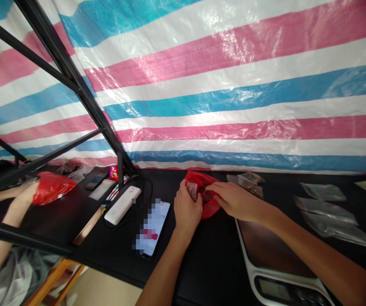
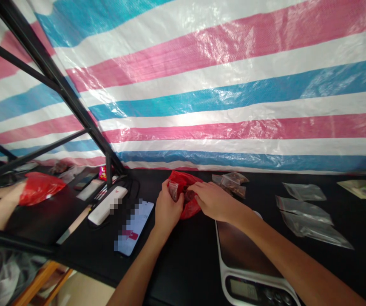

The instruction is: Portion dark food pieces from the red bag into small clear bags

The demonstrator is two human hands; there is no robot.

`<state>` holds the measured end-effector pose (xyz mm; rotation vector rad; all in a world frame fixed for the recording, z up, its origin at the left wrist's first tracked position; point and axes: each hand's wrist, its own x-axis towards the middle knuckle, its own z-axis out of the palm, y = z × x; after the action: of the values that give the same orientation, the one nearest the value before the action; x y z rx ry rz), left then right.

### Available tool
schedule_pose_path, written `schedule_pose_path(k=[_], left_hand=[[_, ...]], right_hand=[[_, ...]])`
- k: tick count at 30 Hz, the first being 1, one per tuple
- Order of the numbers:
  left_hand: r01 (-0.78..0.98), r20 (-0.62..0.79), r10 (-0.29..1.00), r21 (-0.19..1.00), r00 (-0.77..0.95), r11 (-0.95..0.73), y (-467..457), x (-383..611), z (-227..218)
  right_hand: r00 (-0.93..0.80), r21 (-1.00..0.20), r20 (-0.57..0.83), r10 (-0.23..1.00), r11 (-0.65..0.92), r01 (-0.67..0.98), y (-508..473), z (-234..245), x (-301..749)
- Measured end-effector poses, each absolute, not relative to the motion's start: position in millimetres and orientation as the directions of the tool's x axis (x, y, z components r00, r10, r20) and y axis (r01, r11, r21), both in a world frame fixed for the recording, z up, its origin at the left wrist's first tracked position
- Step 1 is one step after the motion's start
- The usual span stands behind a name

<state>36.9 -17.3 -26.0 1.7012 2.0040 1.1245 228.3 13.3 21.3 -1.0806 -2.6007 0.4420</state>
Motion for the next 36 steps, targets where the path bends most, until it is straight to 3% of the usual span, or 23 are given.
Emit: schedule_pose_path(k=[7, 14, 19, 23, 30, 36], left_hand=[[0.769, 0.284, 0.925, 0.639, -0.253, 0.015, -13.6, 29.5, -32.0], [0.747, 0.187, 0.94, 0.658, -0.285, 0.096, -13.6, 30.5, -32.1], [0.569, 0.199, 0.941, 0.822, -0.275, -0.007, -11.4, 30.1, -34.9], [0.396, 0.206, 0.947, 0.913, -0.248, -0.095, -7.5, 30.1, -38.9], [0.256, 0.176, 0.95, 0.961, -0.259, -0.108, -6.0, 32.8, -36.3], [0.302, 0.216, 0.936, 0.944, -0.279, -0.128, -4.9, 31.8, -41.4]], right_hand=[[-0.734, -0.49, 0.144, 0.663, 0.692, 0.529, 6.3, 22.4, 225.3], [-0.771, -0.512, 0.066, 0.634, 0.684, 0.519, 5.0, 19.4, 223.8], [-0.691, -0.406, 0.062, 0.72, 0.651, 0.642, 6.0, 14.2, 225.0], [-0.689, -0.349, 0.102, 0.718, 0.674, 0.651, 7.0, 10.8, 224.6], [-0.724, -0.376, 0.057, 0.688, 0.686, 0.622, 10.3, 19.2, 228.4], [-0.61, -0.195, 0.059, 0.79, 0.608, 0.77, 11.1, 18.7, 228.8]])
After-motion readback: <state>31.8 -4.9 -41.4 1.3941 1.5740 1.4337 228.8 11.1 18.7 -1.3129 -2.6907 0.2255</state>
